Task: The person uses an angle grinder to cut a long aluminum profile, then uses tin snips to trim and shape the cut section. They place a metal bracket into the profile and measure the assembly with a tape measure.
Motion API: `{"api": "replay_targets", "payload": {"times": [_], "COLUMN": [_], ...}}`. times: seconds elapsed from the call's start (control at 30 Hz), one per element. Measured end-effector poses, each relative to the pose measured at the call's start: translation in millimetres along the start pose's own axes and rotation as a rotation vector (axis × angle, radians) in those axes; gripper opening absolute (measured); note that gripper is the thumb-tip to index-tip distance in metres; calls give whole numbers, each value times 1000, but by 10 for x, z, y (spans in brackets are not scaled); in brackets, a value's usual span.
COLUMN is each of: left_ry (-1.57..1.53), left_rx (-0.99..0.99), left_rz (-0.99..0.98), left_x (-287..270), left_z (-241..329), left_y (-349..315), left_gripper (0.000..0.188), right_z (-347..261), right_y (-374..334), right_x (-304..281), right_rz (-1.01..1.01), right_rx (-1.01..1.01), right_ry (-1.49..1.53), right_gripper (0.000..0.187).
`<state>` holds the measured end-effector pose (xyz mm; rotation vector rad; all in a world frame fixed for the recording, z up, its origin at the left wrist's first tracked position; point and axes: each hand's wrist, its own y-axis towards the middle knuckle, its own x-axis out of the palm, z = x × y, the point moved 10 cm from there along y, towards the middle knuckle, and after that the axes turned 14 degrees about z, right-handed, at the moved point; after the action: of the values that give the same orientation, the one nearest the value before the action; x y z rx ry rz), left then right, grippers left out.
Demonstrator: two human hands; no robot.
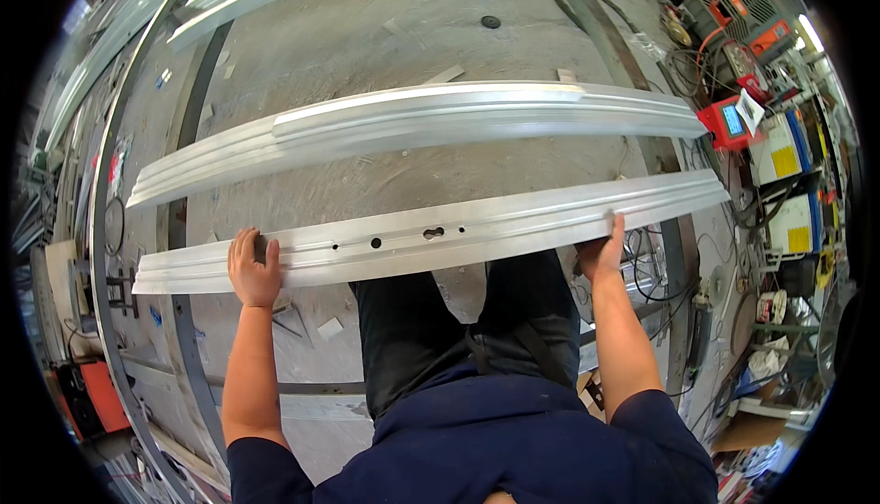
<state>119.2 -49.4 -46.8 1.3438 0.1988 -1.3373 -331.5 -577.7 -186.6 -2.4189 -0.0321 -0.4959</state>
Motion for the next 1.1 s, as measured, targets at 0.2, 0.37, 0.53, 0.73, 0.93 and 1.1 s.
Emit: {"api": "replay_targets", "payload": {"times": [0.2, 0.37, 0.53, 0.73, 0.93, 1.1], "left_ry": [-1, 299, 200, 197, 148, 145], "left_rx": [395, 468, 455, 323, 200, 191], "left_rz": [-219, -111, -280, -536, -590, -551], "left_x": [-183, -123, 65, 311, 423, 406], "left_z": [1026, 961, 1117, 1070, 1045, 1045], "left_y": [-473, -385, 193, 451, 537, 589], "left_gripper": [91, 66, 51, 67, 87, 89], "right_z": [-278, -424, -570, -628, -704, -698], "right_y": [-368, -496, -261, -49, 8, 20], "right_x": [-3, 201, 212, 268, 448, 439], "right_rz": [244, 78, 63, 30, 13, -1], "right_rx": [75, 105, 57, -58, -107, -113], "right_ry": [-157, -179, -196, -362, -558, -625], "right_gripper": [94, 95, 55, 41, 50, 54]}}
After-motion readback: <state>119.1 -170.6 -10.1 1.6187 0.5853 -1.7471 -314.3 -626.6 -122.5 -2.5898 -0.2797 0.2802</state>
